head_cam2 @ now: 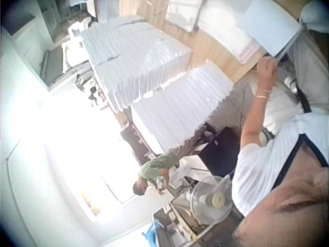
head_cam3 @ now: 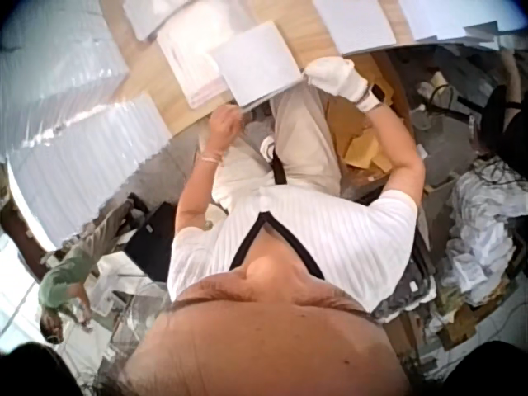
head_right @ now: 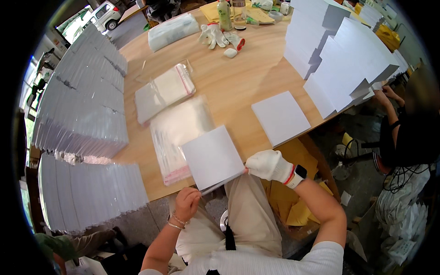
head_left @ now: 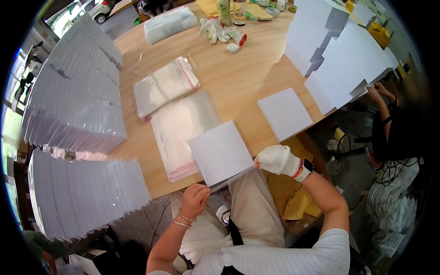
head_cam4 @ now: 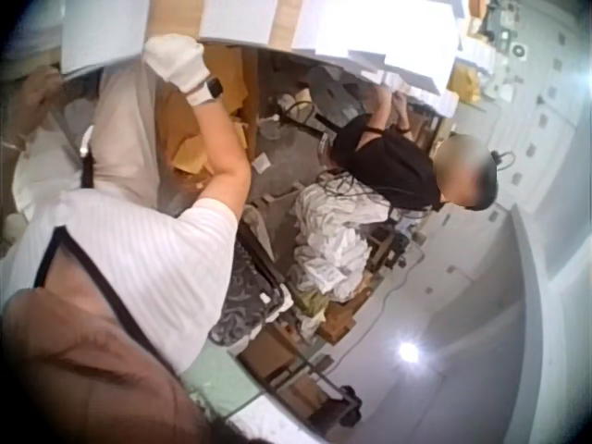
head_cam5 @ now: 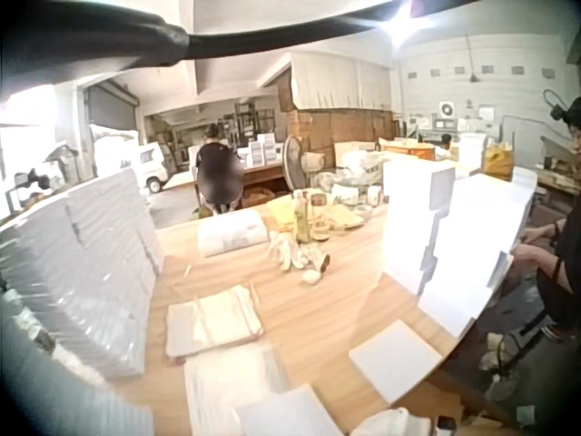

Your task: The person places white paper sheets into clear plastic bags at a table, then stacks the filled bags. The person also moves a large stack of wrapped paper sheets on the table.

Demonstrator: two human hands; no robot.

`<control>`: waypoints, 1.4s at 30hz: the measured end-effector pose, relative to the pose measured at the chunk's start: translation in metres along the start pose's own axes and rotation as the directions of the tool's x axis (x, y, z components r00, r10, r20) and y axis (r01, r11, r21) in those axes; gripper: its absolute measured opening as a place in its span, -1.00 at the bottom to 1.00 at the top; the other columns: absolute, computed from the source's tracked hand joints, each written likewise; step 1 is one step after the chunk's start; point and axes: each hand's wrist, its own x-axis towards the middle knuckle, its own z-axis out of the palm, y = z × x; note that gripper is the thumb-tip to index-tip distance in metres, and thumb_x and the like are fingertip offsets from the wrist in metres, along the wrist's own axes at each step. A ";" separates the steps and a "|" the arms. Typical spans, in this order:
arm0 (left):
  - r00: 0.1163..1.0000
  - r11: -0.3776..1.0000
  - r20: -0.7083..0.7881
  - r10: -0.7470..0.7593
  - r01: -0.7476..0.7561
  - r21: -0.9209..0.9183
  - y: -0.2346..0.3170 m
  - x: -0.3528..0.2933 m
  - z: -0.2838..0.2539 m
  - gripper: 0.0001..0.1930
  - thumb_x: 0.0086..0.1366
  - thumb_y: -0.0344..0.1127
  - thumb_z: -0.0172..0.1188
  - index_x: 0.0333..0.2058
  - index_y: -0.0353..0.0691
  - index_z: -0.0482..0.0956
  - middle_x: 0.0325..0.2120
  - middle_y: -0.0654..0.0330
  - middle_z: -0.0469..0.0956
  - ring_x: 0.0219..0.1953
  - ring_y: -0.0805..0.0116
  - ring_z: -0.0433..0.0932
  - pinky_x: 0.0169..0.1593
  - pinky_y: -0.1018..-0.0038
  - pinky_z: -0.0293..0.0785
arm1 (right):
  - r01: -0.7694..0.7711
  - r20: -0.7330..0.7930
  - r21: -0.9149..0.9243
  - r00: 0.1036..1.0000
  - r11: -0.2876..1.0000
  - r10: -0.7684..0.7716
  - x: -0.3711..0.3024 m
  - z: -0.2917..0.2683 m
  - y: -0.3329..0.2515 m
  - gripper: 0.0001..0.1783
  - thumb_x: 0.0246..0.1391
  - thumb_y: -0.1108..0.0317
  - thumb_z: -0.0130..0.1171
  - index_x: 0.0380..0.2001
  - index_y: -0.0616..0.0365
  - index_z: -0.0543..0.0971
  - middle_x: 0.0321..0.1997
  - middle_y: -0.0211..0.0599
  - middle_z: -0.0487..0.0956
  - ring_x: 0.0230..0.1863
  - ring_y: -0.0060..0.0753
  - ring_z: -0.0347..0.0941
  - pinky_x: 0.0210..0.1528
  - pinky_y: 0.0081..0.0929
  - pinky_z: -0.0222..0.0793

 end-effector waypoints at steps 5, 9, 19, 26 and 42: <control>0.663 0.610 0.135 -0.736 0.737 -0.293 0.002 0.018 0.008 -0.83 0.20 -0.37 0.01 -0.51 -0.33 0.43 -0.73 0.20 0.43 -0.71 0.51 0.39 -0.62 0.57 0.30 | -0.448 -0.069 0.014 0.891 0.894 0.448 0.016 0.034 -0.007 -0.75 -0.02 0.25 0.01 -0.66 0.15 0.35 -0.66 -0.09 0.42 -0.57 -0.01 0.39 -0.57 -0.25 0.27; 0.515 0.431 0.204 -0.832 0.833 -0.347 -0.002 0.023 0.005 -0.79 0.23 -0.32 -0.01 -0.49 -0.37 0.41 -0.73 0.22 0.43 -0.72 0.56 0.38 -0.63 0.57 0.31 | -0.570 -0.200 -0.163 0.818 0.805 0.539 0.017 0.049 -0.019 -0.74 0.02 0.24 -0.05 -0.63 0.14 0.33 -0.73 -0.10 0.40 -0.64 -0.01 0.36 -0.63 -0.18 0.23; 0.672 0.607 -0.142 -0.727 0.532 -0.591 0.008 0.009 0.025 -0.76 0.24 -0.27 -0.01 -0.24 -0.35 0.37 -0.44 0.25 0.44 -0.41 0.44 0.43 -0.43 0.47 0.37 | -0.772 -0.069 0.150 0.616 0.618 0.785 0.016 0.038 -0.037 -0.72 0.02 0.17 -0.07 -0.49 0.19 0.40 -0.47 -0.03 0.50 -0.36 0.02 0.42 -0.36 -0.21 0.30; 0.624 0.413 0.290 -0.725 0.732 -0.542 0.000 0.006 -0.029 -0.62 0.20 -0.16 0.04 -0.15 -0.35 0.32 -0.44 0.26 0.36 -0.48 0.50 0.29 -0.49 0.58 0.28 | -0.704 0.230 0.570 0.631 0.423 0.741 0.020 0.034 -0.080 -0.51 0.05 0.30 -0.04 0.04 0.30 0.27 -0.12 -0.15 0.46 -0.05 -0.55 0.31 -0.05 -0.63 0.20; 0.772 0.909 -0.489 -0.406 0.398 -0.126 0.121 0.009 -0.444 -0.58 0.18 -0.19 -0.12 -0.08 -0.34 0.41 -0.35 0.25 0.45 -0.32 0.53 0.33 -0.18 0.54 0.29 | 0.205 -0.135 0.889 0.972 0.411 -0.192 0.254 -0.043 -0.334 -0.60 0.17 0.18 -0.15 -0.11 0.28 0.43 -0.54 -0.52 0.44 -0.52 -0.80 0.24 -0.47 -0.81 0.13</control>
